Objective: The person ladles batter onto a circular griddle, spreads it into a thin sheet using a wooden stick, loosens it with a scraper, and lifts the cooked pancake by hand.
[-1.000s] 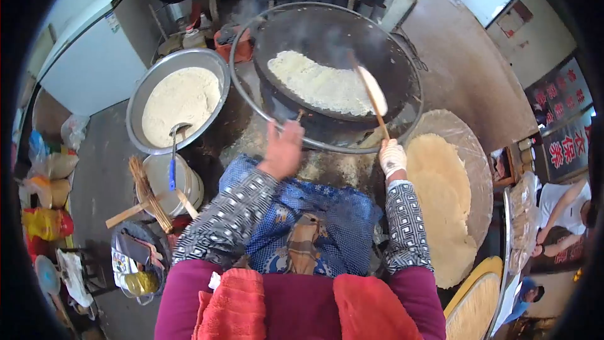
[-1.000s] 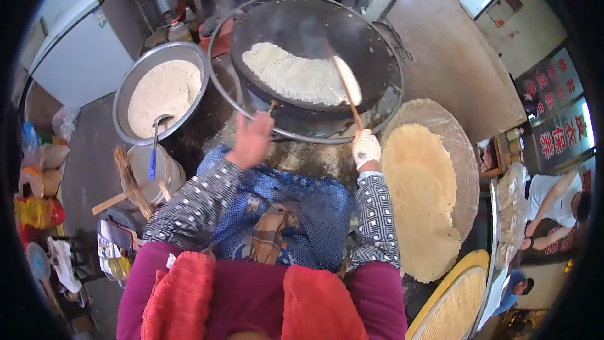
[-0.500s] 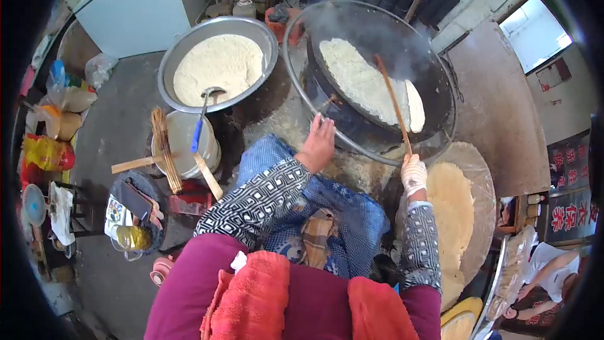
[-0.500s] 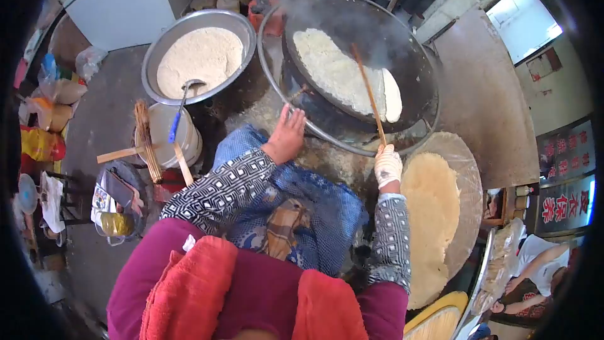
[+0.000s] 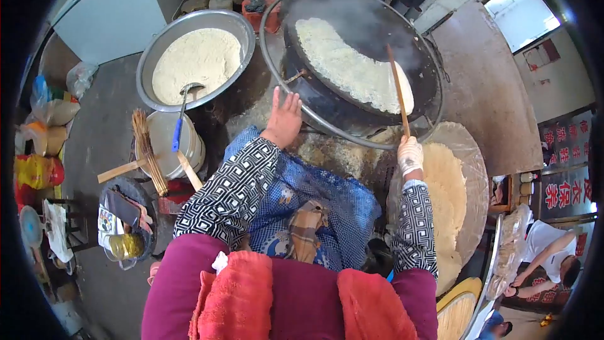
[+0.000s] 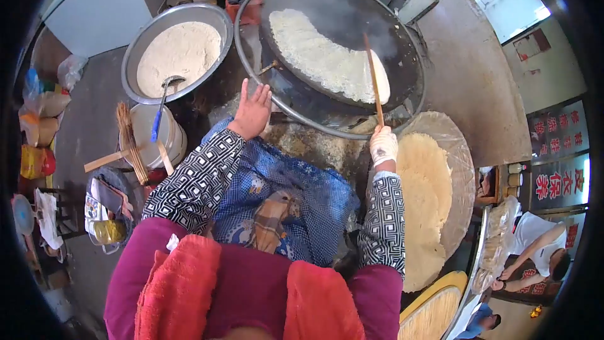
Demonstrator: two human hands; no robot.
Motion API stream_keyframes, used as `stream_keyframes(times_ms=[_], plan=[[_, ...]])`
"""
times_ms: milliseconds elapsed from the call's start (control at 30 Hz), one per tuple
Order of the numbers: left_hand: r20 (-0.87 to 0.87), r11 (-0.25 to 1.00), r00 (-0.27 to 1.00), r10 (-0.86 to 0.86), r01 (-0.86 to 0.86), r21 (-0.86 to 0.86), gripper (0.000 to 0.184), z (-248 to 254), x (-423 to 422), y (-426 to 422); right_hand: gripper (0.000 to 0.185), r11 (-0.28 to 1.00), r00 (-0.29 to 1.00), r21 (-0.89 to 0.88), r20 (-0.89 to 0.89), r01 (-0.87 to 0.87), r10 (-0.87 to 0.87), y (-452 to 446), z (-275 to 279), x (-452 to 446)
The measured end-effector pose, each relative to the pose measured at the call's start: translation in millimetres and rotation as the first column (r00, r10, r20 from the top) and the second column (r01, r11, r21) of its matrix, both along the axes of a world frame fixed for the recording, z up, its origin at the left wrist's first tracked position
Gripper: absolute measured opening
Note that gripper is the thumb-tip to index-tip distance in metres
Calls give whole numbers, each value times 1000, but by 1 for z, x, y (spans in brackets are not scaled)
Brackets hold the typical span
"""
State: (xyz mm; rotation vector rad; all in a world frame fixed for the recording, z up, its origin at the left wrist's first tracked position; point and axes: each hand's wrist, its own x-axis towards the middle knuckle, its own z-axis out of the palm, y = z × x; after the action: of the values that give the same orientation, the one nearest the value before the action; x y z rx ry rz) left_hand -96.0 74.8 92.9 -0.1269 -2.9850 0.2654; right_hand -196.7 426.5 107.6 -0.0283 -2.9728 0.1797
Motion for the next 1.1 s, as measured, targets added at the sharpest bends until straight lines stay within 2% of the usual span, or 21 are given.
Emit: stream_keyframes(times_ms=[67, 133, 200, 267, 333, 400, 467, 500, 600, 633, 667, 700, 733, 767, 800, 867, 933, 967, 1000, 1067, 1100], plan=[[6, 1000, 1000, 13, -14, 10, 48, 6, -4, -4, 31, 993, 995, 61, -24, -97, 99, -15, 14, 9], [-26, 998, 998, 59, -59, 9, 49, 2, -2, -6, 30, 985, 994, 134, 17, -112, 110, -1, -7, 5], [-45, 998, 997, 62, -62, 4, 48, 4, -5, -12, 30, 998, 999, 57, -31, 29, -28, 3, -4, -5], [-34, 998, 997, 64, -62, 33, 47, 6, -7, -18, 31, 1000, 996, 30, -93, -1, 4, -4, -2, -2], [-26, 996, 996, 84, -84, 27, 47, 6, -12, -24, 32, 992, 991, 28, -28, -127, 128, -21, 15, 15], [-17, 992, 993, 117, -117, 39, 47, 7, -18, -31, 32, 958, 969, 140, 24, -249, 248, -24, -3, 35], [3, 989, 989, 145, -145, 41, 46, 9, -20, -39, 32, 996, 996, 21, 21, -92, 92, -8, -3, 32], [44, 984, 983, 177, -177, 9, 46, 9, -26, -43, 31, 1000, 1000, 21, 13, -18, 18, 8, -13, 15], [-15, 954, 955, 297, -296, 53, 44, 11, -32, -46, 30, 986, 983, 99, -112, -136, 147, 3, -3, 11], [-82, 962, 958, 274, -273, 28, 42, 17, -29, -37, 30, 983, 981, 113, -107, -147, 159, -4, -3, 17], [-138, 981, 974, 179, -166, 102, 40, 19, -22, -23, 30, 978, 979, 130, -100, -161, 175, -8, -5, 22], [-149, 972, 985, 88, -52, 227, 41, 26, -13, -2, 30, 979, 991, 155, 3, -136, 137, -8, -9, 22], [-218, 980, 976, 11, 33, 194, 44, 17, -5, 21, 30, 977, 989, 157, 6, -144, 145, -2, -15, 18], [-203, 978, 977, -67, 104, 182, 45, 17, 4, 39, 31, 989, 994, 114, -48, -89, 95, 7, -21, 3], [-268, 967, 954, -133, 184, 174, 47, -1, 7, 54, 31, 997, 995, 70, -88, -38, 44, 11, -26, -3], [-147, 988, 978, -145, 151, 32, 48, -4, 17, 68, 32, 997, 994, 57, -89, -59, 64, -2, -10, 0], [-129, 991, 984, -120, 127, 45, 49, -1, 20, 62, 33, 982, 982, 4, -12, -191, 191, -19, 4, 14], [-112, 992, 988, -103, 110, 57, 49, 1, 21, 60, 32, 968, 970, 53, 31, -244, 243, -31, 11, 30], [-105, 992, 990, -97, 104, 66, 49, 0, 21, 56, 32, 968, 973, 129, 108, -215, 202, -26, -12, 28], [-107, 990, 985, -139, 135, -41, 49, 0, 18, 44, 33, 997, 996, -3, 42, -81, 81, -6, -13, 17], [-46, 992, 991, -124, 124, -8, 50, 7, 19, 42, 34, 997, 997, 21, -16, -74, 75, 8, -17, 1]])
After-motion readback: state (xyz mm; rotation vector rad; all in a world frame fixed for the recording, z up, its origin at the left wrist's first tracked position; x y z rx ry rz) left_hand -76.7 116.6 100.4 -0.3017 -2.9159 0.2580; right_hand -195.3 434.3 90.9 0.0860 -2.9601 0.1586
